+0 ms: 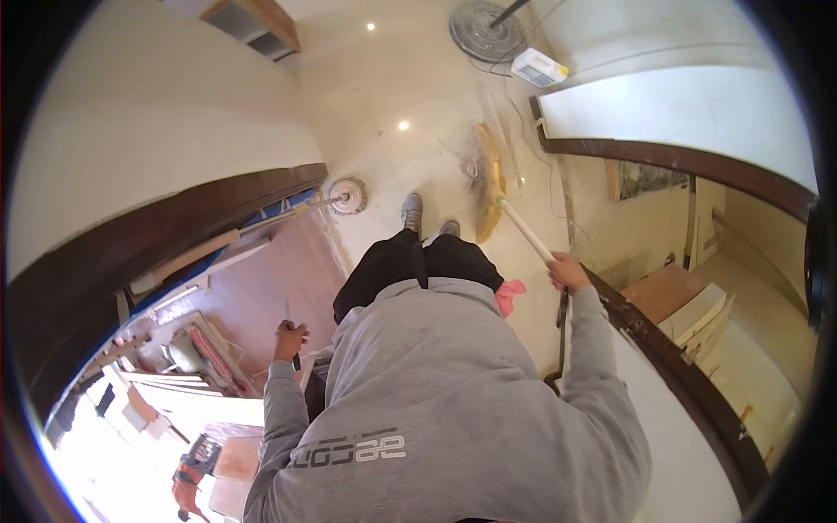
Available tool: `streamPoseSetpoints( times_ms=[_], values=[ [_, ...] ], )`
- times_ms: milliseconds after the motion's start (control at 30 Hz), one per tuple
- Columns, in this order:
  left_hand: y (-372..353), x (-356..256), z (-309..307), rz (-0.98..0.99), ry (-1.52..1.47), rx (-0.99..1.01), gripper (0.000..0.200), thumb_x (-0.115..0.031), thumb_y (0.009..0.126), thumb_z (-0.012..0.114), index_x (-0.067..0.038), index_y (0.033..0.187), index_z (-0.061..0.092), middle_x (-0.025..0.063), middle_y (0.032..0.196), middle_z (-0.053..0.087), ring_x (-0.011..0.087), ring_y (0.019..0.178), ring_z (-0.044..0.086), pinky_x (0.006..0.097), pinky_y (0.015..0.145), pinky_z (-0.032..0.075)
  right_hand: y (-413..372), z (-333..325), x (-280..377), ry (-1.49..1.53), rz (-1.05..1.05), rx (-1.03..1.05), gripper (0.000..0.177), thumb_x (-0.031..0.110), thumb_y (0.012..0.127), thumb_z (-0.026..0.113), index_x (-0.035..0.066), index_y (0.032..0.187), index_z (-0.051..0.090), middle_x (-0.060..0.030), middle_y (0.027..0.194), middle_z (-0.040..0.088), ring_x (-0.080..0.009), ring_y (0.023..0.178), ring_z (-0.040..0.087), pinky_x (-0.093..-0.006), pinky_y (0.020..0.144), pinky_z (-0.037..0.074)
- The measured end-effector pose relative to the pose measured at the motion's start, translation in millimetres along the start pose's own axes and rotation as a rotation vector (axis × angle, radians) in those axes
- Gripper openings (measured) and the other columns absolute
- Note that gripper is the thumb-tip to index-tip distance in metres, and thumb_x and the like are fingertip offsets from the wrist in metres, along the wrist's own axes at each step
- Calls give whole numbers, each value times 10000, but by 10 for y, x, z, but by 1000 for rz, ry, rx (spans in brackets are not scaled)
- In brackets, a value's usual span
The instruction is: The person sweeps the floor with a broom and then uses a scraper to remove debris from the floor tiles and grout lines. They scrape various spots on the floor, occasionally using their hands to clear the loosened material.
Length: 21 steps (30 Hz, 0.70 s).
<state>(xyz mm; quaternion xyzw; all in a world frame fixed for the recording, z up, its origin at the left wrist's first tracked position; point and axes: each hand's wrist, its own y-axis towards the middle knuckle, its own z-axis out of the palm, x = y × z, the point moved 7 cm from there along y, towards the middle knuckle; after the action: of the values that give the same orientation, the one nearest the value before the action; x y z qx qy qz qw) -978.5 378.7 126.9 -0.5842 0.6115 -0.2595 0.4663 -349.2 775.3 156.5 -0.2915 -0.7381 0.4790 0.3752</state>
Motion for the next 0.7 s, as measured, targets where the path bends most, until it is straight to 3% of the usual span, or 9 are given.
streamPoseSetpoints(
  times_ms=[167,200,267,333,400,467,600,667,700],
  values=[
    [-94,367,310,-61,-72,25,271,-139,837,668,-67,758,419,140,697,660,192,537,653,309,411,492,-377,-466,199,-190,15,-78,223,89,859,530,37,1044,644,-11,611,488,-97,385,412,-278,341,315],
    [-177,332,370,-86,-44,28,258,-131,833,661,-60,759,425,139,693,657,193,543,656,317,418,504,-192,-512,196,-263,-3,-69,230,128,836,568,16,1018,655,-97,672,604,-213,463,559,-349,425,443],
    [-227,321,466,-115,-32,19,245,-124,830,655,-53,760,431,139,688,653,193,549,658,324,425,515,568,-548,223,-747,-255,-169,302,175,809,582,-5,1036,669,-208,844,697,-368,739,685,-435,665,552],
    [-262,353,525,-72,-33,20,216,-112,827,643,-40,768,448,135,687,654,190,557,659,326,429,511,1173,-280,499,-1024,-222,-251,355,215,790,580,-14,1039,688,-266,1015,682,-433,1020,641,-457,893,519],
    [-371,322,510,-6,-71,-17,209,-110,828,641,-37,772,453,134,687,654,187,553,656,321,434,511,1587,160,840,-1015,-173,-171,353,217,776,580,-16,1003,715,-280,1073,669,-415,1054,645,-444,911,522],
    [-726,-87,403,25,-63,-76,202,-104,827,635,-35,772,453,132,689,656,176,547,649,302,451,507,1969,610,1078,-1104,-188,-134,369,234,784,576,-17,1017,714,-264,1085,675,-384,1077,650,-424,911,523],
    [-1031,59,301,-10,-112,-123,203,-111,828,642,-34,777,461,125,687,653,168,550,645,289,459,506,1965,1305,1392,-1068,-210,3,346,233,796,568,-17,984,716,-231,1017,704,-376,990,687,-417,830,551],
    [-1105,222,339,-5,-127,-163,209,-132,835,651,-33,787,474,110,692,656,161,534,633,284,454,495,1887,1274,1412,-931,-186,57,290,247,810,579,-11,852,704,-195,833,720,-340,723,714,-424,654,558],
    [-1137,279,398,-2,-134,-167,209,-132,835,651,-33,787,474,110,692,656,161,534,633,284,454,495,1819,1166,1405,-855,-229,110,228,211,842,555,8,796,648,-139,666,626,-268,556,624,-393,514,483]
  ],
)
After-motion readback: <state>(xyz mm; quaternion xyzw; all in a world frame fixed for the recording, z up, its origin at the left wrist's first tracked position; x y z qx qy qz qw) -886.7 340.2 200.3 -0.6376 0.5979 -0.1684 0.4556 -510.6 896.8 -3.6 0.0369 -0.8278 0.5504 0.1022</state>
